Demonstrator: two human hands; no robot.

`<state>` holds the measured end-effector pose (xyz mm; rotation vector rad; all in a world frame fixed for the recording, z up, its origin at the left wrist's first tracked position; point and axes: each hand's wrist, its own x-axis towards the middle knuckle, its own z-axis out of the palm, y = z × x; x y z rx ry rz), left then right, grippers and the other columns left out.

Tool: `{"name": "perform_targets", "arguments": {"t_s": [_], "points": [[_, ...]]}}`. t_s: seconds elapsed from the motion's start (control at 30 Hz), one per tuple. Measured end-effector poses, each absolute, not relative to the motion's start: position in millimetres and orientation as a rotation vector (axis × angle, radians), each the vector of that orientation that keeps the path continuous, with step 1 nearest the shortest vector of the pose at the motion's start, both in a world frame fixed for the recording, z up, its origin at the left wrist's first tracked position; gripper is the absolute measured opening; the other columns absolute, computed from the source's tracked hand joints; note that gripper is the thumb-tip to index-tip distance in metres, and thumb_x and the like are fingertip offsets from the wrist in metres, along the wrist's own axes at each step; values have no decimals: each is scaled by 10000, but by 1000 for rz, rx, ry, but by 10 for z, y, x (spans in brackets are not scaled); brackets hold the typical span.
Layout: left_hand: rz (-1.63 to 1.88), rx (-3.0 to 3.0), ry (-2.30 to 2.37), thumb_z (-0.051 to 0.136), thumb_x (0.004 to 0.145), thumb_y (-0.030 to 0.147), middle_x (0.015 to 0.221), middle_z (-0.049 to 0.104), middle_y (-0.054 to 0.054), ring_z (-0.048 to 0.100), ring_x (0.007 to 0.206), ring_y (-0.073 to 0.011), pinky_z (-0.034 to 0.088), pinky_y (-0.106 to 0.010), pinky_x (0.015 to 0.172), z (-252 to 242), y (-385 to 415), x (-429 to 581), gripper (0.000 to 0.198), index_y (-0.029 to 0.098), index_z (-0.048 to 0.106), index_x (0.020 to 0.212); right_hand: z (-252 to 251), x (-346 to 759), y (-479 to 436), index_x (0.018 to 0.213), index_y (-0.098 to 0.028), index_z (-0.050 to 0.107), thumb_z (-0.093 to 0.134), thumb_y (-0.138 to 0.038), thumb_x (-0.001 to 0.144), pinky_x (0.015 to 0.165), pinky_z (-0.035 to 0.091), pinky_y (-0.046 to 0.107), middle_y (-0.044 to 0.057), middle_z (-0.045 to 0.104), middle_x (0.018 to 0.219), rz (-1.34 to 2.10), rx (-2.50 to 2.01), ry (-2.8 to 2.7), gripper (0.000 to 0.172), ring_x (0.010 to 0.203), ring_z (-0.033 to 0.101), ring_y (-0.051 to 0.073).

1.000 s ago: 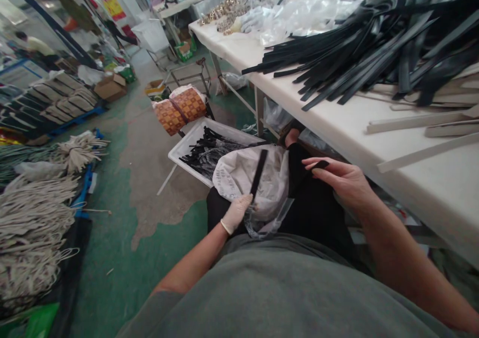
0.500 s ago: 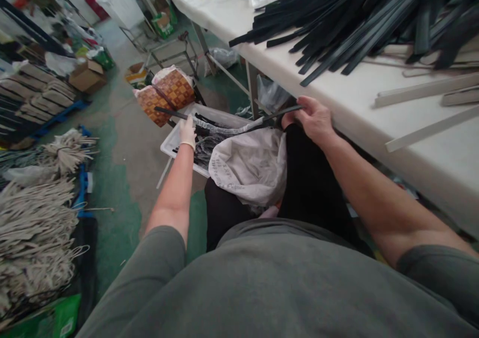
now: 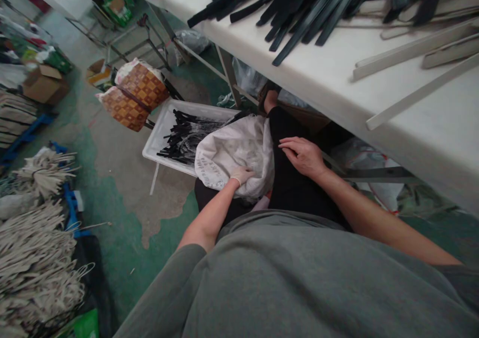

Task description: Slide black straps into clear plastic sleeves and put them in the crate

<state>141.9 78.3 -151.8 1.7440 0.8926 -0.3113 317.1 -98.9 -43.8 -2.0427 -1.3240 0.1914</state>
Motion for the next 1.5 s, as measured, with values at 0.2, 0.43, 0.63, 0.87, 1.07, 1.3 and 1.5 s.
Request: {"name": "perform_targets", "arguments": {"t_s": [0.2, 0.43, 0.63, 0.87, 1.07, 1.3, 1.5], "points": [[-118, 1762, 1002, 714, 707, 359, 619, 645, -62, 632, 862, -266, 455, -346, 841, -1241, 913, 1315, 251, 206, 618, 533, -432, 3235, -905, 939, -223, 755, 488, -275, 923, 907, 479, 416, 71, 729, 1110, 212, -2082, -1304, 273, 998, 653, 254], [245, 1302, 945, 779, 640, 442, 791, 689, -23, 621, 738, -158, 498, -301, 770, -371, 1215, 988, 364, 156, 730, 860, -486, 3252, -937, 919, -213, 757, 495, -286, 905, 901, 482, 407, 83, 735, 1080, 204, -2025, -1269, 273, 991, 657, 254], [317, 1103, 847, 834, 614, 352, 778, 656, 19, 593, 677, -104, 485, -250, 720, 159, 935, 699, 636, 194, 665, 1206, -338, 2994, -809, 873, -196, 762, 539, -437, 861, 838, 493, 362, 83, 753, 954, 641, -1937, -991, 328, 907, 670, 241], [437, 1238, 775, 787, 691, 356, 721, 642, 34, 574, 638, -101, 451, -218, 647, 370, 628, 600, 592, 224, 641, 1249, 67, 2176, -604, 976, -138, 741, 635, -537, 798, 761, 489, 283, 52, 727, 938, 1443, -1320, -1228, 450, 852, 648, 189], [577, 1311, 760, 782, 690, 312, 867, 712, -17, 633, 770, -151, 475, -246, 718, 499, 807, 692, 381, 183, 729, 1045, 241, 1949, -476, 957, -167, 754, 682, -457, 771, 716, 476, 262, 14, 727, 826, 1323, -1325, -1340, 352, 754, 634, 162], [647, 1193, 708, 760, 710, 253, 870, 704, -2, 635, 752, -115, 484, -230, 742, 444, 1050, 923, 354, 182, 721, 1055, 394, 1998, -540, 935, -126, 736, 529, -570, 880, 697, 509, 264, 93, 750, 899, 1558, -1167, -1206, 492, 749, 672, 160], [632, 1141, 763, 780, 687, 256, 877, 709, -7, 653, 785, -129, 495, -248, 775, 312, 1123, 1026, 372, 180, 717, 1045, 397, 2070, -623, 878, -124, 730, 565, -538, 871, 681, 517, 252, 87, 750, 852, 1618, -1172, -1079, 445, 706, 662, 143]]}}
